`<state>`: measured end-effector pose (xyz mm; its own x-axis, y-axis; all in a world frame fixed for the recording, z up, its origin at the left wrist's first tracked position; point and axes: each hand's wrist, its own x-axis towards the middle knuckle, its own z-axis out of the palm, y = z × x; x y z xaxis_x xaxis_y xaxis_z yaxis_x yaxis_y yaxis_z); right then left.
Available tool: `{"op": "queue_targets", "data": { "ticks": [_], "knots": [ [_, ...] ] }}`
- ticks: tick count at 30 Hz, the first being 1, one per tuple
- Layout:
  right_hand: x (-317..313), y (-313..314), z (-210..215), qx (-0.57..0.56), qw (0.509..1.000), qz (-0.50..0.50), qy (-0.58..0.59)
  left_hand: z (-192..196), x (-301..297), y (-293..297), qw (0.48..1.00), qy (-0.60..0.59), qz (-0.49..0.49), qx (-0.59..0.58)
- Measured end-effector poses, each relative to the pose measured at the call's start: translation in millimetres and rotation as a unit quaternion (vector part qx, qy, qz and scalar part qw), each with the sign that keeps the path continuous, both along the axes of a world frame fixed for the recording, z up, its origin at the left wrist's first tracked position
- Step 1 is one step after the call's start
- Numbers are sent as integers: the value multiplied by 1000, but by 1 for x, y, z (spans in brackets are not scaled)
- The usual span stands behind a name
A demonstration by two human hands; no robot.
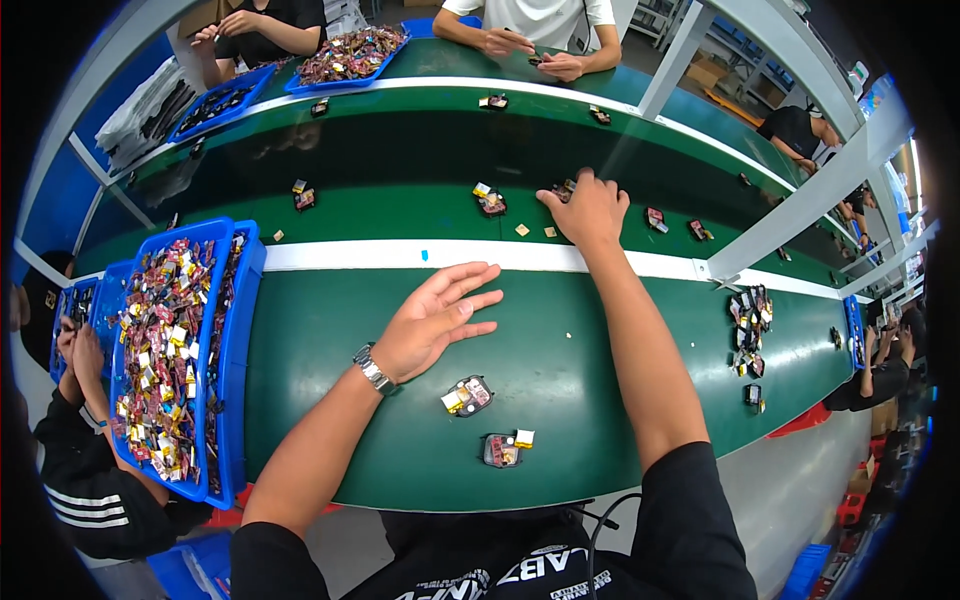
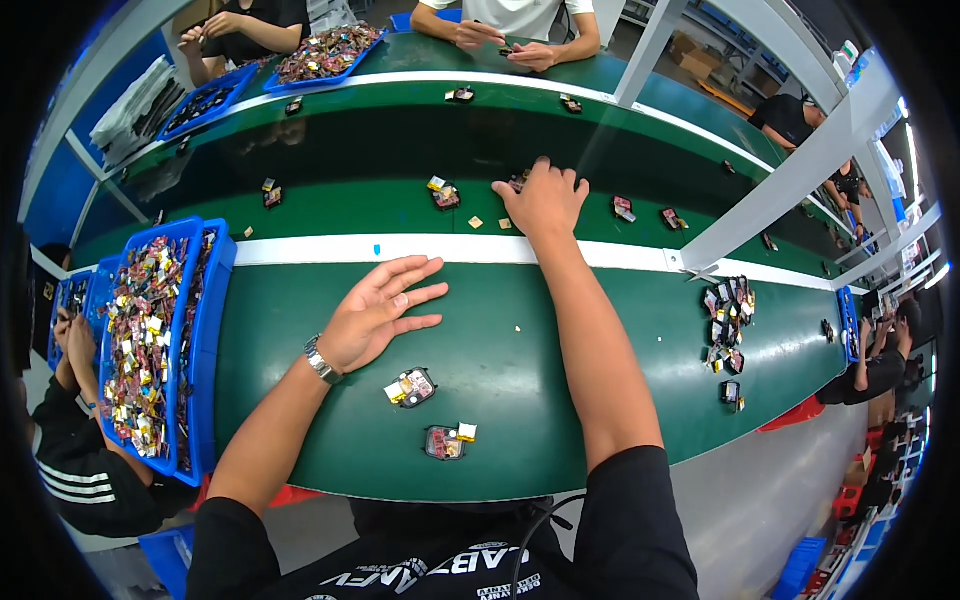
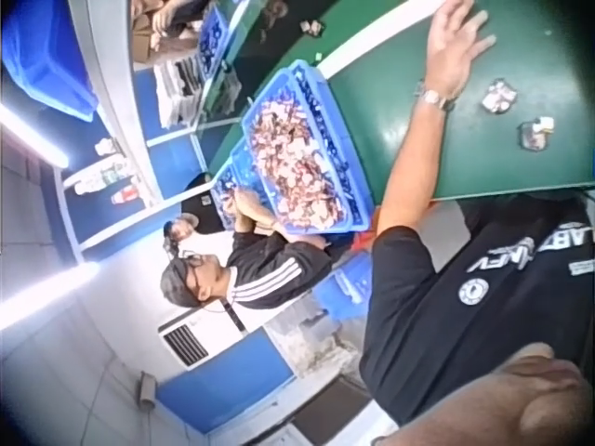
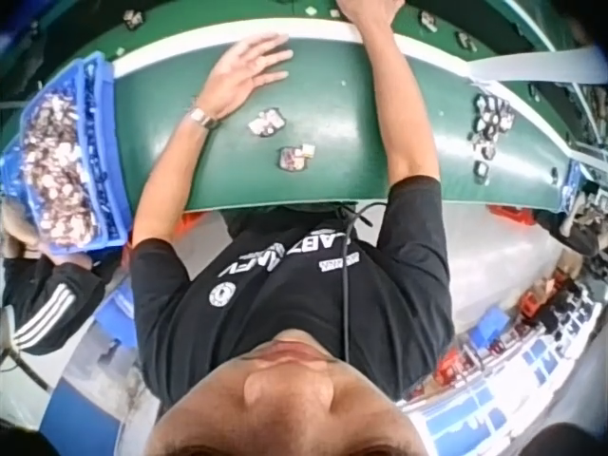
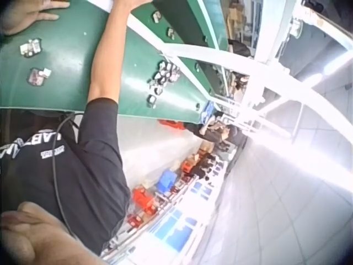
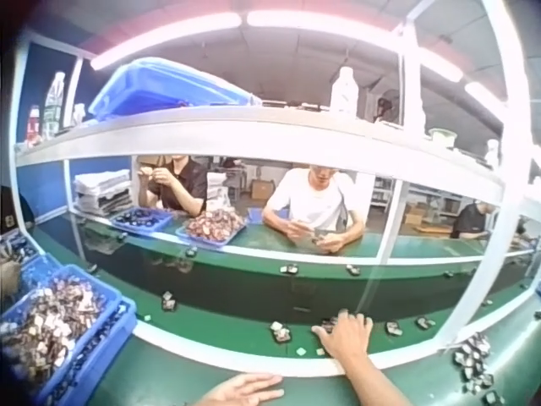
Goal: Assembling small electronic or mechanical components at a workstation.
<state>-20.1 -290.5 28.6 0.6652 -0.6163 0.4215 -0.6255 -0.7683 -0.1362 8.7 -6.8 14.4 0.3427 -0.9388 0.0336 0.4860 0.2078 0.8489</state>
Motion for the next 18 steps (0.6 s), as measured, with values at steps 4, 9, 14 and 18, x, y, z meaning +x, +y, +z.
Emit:
{"op": "queue_targets", "data": {
  "ticks": [4, 9, 14, 18],
  "knots": [
    [6, -10, -4, 62, 998, -2, 10, -2, 1, -1, 1000, 0, -13, 4],
    [-21, 17, 8, 133, 956, 191, -177, -1, 1, 1, 1000, 17, -7, 1],
    [-83, 85, 34, 273, 864, 398, -145, -5, 6, 4, 998, 50, -29, 18],
    [-107, 120, 44, 274, 826, 491, -51, -1, 3, 5, 994, 60, -64, 62]
  ]
}}
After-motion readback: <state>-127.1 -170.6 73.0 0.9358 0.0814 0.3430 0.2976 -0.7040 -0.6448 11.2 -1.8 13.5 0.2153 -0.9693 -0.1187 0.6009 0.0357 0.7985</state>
